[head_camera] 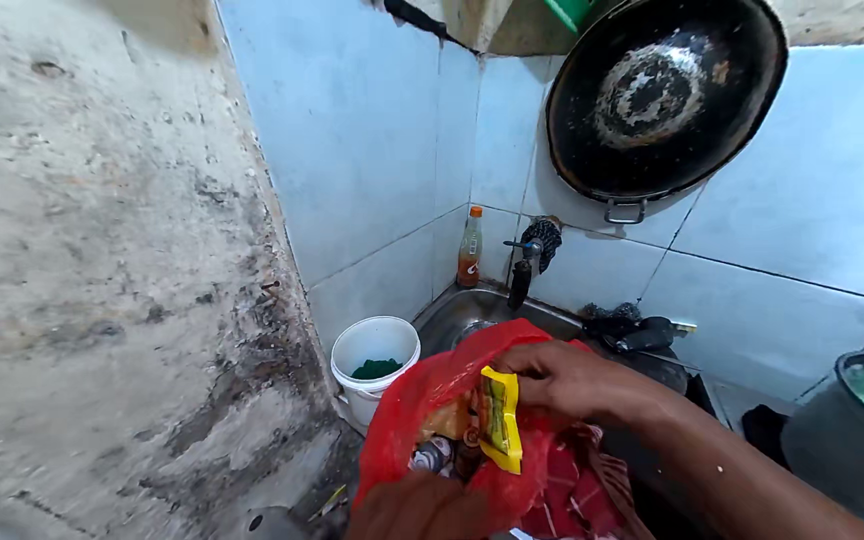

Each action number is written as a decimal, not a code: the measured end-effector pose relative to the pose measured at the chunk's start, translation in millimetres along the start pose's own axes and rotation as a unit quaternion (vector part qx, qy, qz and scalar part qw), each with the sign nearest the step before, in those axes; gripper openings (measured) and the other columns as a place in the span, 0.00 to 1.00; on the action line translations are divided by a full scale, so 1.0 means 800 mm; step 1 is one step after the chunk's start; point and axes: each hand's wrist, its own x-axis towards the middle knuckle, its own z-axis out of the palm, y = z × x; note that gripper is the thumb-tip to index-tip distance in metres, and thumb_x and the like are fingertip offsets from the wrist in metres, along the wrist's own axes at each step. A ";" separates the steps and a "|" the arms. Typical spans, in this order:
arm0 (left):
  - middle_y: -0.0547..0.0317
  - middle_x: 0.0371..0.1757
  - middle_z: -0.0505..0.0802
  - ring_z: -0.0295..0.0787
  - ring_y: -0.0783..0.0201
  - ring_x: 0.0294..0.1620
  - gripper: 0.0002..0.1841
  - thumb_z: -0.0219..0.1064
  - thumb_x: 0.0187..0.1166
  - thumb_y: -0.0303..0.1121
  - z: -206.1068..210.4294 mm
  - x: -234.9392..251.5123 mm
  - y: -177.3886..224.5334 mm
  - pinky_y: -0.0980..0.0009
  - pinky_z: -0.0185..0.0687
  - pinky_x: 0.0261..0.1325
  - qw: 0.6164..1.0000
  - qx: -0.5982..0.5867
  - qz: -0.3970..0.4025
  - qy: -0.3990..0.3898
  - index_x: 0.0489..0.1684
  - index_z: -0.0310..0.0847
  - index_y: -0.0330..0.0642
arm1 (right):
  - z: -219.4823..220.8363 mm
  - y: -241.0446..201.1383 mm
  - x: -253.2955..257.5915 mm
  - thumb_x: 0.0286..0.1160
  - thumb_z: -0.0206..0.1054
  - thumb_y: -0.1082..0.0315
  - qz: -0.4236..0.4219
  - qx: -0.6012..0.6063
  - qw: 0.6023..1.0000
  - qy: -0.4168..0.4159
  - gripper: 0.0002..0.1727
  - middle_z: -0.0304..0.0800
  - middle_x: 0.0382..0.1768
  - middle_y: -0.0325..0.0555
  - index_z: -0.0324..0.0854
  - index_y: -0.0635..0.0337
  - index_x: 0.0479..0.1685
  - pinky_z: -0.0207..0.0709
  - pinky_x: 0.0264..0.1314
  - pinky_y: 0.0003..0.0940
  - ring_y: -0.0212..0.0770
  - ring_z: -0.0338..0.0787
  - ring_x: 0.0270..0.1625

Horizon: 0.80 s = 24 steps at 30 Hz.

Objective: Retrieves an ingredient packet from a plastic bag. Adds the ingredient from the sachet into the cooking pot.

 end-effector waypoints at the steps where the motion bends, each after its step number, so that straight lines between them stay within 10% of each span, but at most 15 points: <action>1: 0.40 0.61 0.91 0.85 0.40 0.66 0.19 0.56 0.86 0.36 0.004 0.010 0.007 0.42 0.76 0.69 0.997 0.023 -0.010 0.069 0.64 0.85 0.35 | -0.002 0.003 -0.011 0.90 0.57 0.66 0.016 0.054 0.998 0.002 0.13 0.86 0.35 0.44 0.84 0.64 0.55 0.79 0.40 0.32 0.33 0.83 0.32; 4: 0.32 0.72 0.83 0.88 0.43 0.59 0.28 0.60 0.83 0.40 0.014 0.044 0.037 0.51 0.86 0.53 0.987 0.021 -0.043 0.155 0.77 0.74 0.30 | 0.002 0.018 -0.045 0.89 0.56 0.65 0.011 0.156 0.987 0.048 0.11 0.84 0.27 0.36 0.83 0.61 0.52 0.78 0.34 0.25 0.27 0.82 0.26; 8: 0.27 0.88 0.65 0.74 0.35 0.81 0.48 0.67 0.77 0.47 0.059 0.082 0.087 0.45 0.77 0.74 0.992 -0.046 -0.067 0.096 0.88 0.49 0.19 | 0.026 0.030 -0.101 0.77 0.60 0.63 -0.031 0.037 0.968 0.245 0.13 0.86 0.38 0.43 0.88 0.59 0.39 0.78 0.42 0.36 0.34 0.84 0.38; 13: 0.33 0.70 0.87 0.93 0.58 0.57 0.35 0.59 0.75 0.21 0.120 0.097 0.108 0.62 0.88 0.60 0.968 -0.217 -0.041 0.115 0.86 0.56 0.19 | 0.043 0.062 -0.164 0.76 0.58 0.62 -0.016 0.008 0.944 0.330 0.14 0.84 0.33 0.42 0.86 0.59 0.31 0.76 0.35 0.33 0.34 0.83 0.34; 16: 0.46 0.67 0.89 0.90 0.73 0.35 0.27 0.47 0.84 0.20 0.128 0.101 0.114 0.73 0.89 0.38 0.891 -0.444 -0.092 0.024 0.84 0.59 0.23 | 0.052 0.092 -0.199 0.74 0.59 0.64 -0.013 0.022 0.938 0.346 0.13 0.83 0.32 0.43 0.86 0.60 0.31 0.74 0.34 0.31 0.33 0.81 0.33; 24: 0.63 0.40 0.95 0.93 0.71 0.31 0.19 0.40 0.89 0.24 0.161 0.100 0.120 0.71 0.92 0.39 0.771 -0.615 -0.155 -0.053 0.72 0.67 0.27 | 0.100 0.154 -0.250 0.75 0.61 0.63 0.044 0.160 0.902 0.399 0.12 0.83 0.36 0.37 0.89 0.59 0.36 0.71 0.32 0.20 0.22 0.78 0.32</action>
